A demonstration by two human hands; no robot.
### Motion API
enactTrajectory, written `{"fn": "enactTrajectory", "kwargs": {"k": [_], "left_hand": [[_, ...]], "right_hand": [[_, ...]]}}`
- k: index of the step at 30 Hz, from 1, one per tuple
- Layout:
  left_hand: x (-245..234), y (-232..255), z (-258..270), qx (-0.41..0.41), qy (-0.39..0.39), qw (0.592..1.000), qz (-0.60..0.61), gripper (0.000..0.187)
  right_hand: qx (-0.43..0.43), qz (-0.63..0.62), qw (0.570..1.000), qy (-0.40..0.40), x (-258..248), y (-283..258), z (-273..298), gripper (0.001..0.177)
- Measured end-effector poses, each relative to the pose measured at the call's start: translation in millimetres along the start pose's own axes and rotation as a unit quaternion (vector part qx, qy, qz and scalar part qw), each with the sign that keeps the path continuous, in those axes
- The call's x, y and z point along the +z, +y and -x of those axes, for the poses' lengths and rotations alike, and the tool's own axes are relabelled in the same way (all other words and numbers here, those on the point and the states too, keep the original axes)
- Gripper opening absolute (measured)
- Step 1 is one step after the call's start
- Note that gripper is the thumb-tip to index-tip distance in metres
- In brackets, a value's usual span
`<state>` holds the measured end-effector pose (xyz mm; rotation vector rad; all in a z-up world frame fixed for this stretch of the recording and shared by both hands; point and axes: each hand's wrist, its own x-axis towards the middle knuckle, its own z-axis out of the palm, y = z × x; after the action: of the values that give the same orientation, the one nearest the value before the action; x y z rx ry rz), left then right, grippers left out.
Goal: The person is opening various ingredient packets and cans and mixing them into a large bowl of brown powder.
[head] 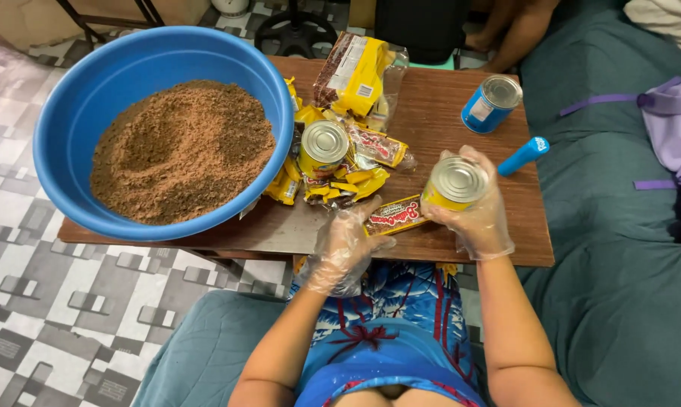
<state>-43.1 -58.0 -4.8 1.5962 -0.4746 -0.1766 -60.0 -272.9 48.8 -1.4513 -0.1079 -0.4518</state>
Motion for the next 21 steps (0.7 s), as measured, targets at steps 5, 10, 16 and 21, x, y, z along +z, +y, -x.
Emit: {"fn": "enactTrajectory", "kwargs": {"k": [5, 10, 16, 21], "left_hand": [[-2, 3, -5, -0.015, -0.028, 0.997, -0.066, 0.075], [20, -36, -19, 0.027, -0.010, 0.999, -0.017, 0.072], [22, -31, -21, 0.015, -0.015, 0.999, -0.035, 0.074], [11, -10, -13, 0.015, -0.010, 0.999, -0.026, 0.075]], "right_hand": [[-0.017, 0.091, 0.993, -0.066, 4, -2, -5, 0.096], [-0.014, 0.086, 0.994, -0.064, 12, -26, -9, 0.090], [0.032, 0.091, 0.992, -0.079, -5, 13, -4, 0.101], [0.028, 0.099, 0.992, -0.074, 2, 9, -2, 0.100]]}}
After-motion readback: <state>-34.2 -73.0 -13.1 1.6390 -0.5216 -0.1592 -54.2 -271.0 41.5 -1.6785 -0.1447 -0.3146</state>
